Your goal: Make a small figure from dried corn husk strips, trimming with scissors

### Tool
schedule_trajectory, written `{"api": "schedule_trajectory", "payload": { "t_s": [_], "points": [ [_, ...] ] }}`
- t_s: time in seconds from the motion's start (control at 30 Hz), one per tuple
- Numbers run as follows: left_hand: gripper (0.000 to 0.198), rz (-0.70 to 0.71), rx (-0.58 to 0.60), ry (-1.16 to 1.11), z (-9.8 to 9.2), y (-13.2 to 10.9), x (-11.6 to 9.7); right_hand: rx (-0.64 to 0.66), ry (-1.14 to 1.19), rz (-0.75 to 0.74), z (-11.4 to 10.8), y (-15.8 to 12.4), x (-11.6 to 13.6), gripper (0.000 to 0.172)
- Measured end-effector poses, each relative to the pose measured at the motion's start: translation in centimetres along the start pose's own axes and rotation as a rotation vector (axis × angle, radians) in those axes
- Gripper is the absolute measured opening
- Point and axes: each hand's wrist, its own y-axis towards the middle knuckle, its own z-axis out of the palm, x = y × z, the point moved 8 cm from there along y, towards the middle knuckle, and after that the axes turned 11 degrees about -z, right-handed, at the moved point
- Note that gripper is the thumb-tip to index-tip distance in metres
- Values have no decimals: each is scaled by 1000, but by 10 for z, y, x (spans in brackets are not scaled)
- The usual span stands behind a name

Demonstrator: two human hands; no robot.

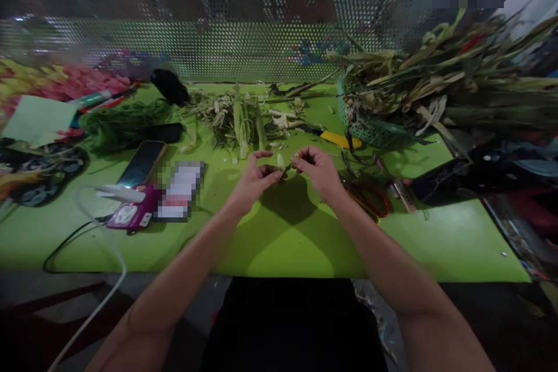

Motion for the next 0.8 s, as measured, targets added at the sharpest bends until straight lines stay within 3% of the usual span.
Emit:
{"api": "schedule_trajectory", "payload": {
  "t_s": [0.1,0.23,0.33,0.63,0.8],
  "points": [
    [46,-30,-50,32,-6,3,4,-14,28,-4,-1,-1,2,25],
    [25,-21,5,278,7,0,0,2,43,-31,3,-1,3,26],
    [25,-12,23,341,16,-5,-5,7,7,-72,4,-2,6,25],
    [18,-19,65,197,19,-12,-13,-93,-37,-33,-3,-2,-1,19],
    [21,-49,42,266,15,-12,-8,81,11,18,7,-2,-2,26]
  ]
}}
